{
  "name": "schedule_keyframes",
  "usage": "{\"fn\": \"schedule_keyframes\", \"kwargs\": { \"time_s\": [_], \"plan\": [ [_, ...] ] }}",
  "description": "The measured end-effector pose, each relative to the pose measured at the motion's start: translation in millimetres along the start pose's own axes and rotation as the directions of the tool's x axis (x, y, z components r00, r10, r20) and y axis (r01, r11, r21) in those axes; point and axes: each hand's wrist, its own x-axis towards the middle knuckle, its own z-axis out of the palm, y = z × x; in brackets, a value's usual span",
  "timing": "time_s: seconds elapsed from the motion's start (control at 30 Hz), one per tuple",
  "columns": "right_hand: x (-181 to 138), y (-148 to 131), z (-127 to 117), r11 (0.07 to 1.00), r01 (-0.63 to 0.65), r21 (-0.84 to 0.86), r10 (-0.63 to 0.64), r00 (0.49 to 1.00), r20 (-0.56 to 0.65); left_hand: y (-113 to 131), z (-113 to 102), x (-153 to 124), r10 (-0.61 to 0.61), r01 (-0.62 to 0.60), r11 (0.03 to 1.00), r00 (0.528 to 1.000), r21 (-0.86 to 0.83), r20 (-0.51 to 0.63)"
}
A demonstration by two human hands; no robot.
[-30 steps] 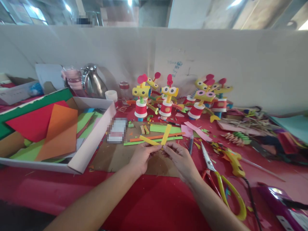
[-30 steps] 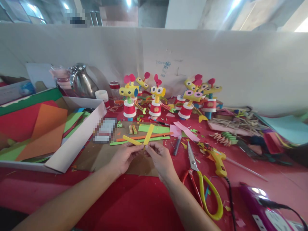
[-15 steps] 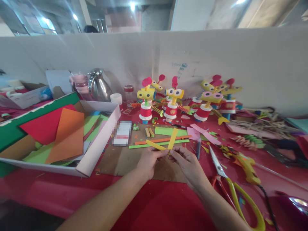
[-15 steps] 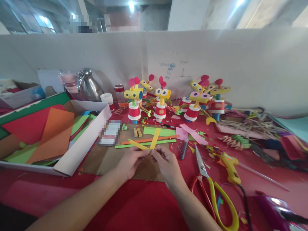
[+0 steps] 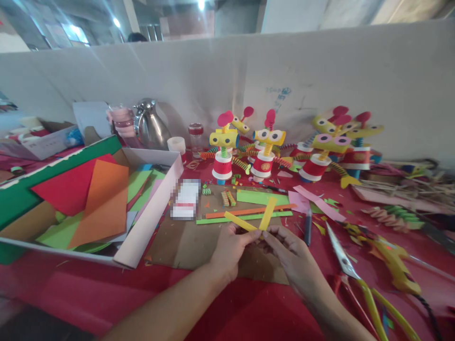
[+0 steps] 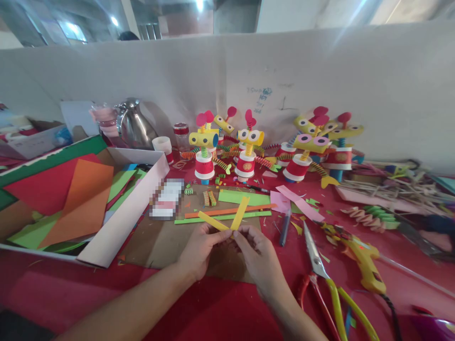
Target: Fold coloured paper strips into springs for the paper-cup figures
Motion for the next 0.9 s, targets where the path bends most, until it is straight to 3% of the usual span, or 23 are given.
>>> {"fn": "schedule_keyframes", "kwargs": {
  "time_s": [0.27,0.7,0.9],
  "plan": [
    [-1.1,0.3,-3.4,1.0,-0.026,-0.01,0.026,1.0,-0.007,4.5,1.9,-1.7,0.041,-0.041,0.995,0.999,0.095,0.006],
    [0.1,-2.1,-2.5,0.997,-0.064,-0.033,0.064,0.998,-0.019,3.0,0.8,0.6,0.016,-0.016,1.0,0.999,0.001,0.03],
    [-1.2,-6.4,-2.1,0.996,-0.032,-0.089,0.029,0.999,-0.037,1.8,-2.8,2.1,0.017,-0.017,0.998,1.0,0.056,-0.005]
  ]
}}
